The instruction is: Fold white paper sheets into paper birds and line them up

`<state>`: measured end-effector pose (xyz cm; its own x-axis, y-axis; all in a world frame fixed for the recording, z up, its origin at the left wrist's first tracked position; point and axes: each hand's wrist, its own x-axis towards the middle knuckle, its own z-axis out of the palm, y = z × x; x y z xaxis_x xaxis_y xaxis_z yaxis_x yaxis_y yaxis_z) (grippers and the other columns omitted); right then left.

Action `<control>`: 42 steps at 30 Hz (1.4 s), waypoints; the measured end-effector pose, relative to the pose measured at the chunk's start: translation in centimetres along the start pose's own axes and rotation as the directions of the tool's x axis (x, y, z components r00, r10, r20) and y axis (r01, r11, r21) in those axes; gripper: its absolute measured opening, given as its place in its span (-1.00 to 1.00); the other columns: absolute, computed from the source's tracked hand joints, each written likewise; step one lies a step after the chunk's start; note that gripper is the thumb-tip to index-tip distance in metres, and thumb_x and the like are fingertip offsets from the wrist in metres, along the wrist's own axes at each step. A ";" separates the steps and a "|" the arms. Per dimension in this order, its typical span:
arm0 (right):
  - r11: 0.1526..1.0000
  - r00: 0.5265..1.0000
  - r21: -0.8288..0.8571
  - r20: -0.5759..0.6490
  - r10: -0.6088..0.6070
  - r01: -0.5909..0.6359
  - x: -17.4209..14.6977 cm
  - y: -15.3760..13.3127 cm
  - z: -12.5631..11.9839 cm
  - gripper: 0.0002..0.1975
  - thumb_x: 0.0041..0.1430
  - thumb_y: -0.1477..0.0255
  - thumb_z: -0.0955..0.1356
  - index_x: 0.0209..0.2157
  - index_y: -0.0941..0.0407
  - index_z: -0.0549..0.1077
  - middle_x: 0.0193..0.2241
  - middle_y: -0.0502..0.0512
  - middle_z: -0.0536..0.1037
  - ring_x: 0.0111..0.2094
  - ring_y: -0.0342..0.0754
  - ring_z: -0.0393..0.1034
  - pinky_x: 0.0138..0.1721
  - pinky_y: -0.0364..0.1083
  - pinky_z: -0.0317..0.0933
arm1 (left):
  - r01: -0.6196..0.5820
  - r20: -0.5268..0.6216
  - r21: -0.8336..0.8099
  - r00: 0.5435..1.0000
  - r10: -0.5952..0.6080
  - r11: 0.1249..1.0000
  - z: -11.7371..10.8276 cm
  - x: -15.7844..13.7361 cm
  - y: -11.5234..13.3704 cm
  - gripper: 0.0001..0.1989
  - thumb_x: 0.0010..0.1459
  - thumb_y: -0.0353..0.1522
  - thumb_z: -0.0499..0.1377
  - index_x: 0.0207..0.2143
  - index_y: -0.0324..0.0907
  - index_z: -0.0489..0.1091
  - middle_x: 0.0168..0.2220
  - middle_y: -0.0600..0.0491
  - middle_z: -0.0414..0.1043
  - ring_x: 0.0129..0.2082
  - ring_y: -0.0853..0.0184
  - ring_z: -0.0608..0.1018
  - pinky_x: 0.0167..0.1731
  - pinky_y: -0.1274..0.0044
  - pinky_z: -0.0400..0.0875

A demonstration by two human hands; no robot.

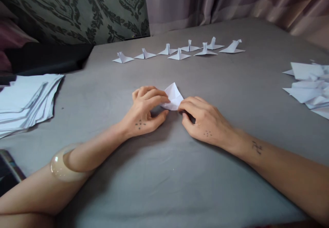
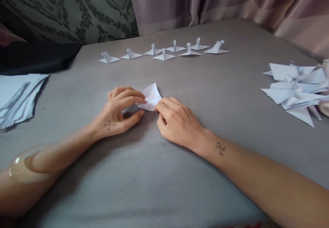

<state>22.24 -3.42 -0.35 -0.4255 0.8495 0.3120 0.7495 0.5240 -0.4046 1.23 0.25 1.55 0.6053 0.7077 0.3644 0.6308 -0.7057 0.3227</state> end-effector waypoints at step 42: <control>0.892 0.946 0.318 0.065 0.316 -0.320 0.9 0.4 -0.8 -0.83 0.13 0.42 0.30 -0.50 0.12 0.45 -0.30 0.06 0.49 -0.41 -0.14 0.35 -0.31 -0.09 0.24 | -0.255 0.051 0.089 0.967 0.251 0.963 1.7 0.5 -1.9 -0.79 0.34 -0.33 0.02 -0.01 -0.17 0.28 -0.14 -0.04 0.50 -0.21 0.31 0.51 -0.05 0.38 0.22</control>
<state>22.55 -2.49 0.41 -0.1984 0.9738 0.1115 0.6438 0.2153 -0.7343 1.19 1.99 -0.37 0.7680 0.5088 0.3890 0.4967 -0.8566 0.1399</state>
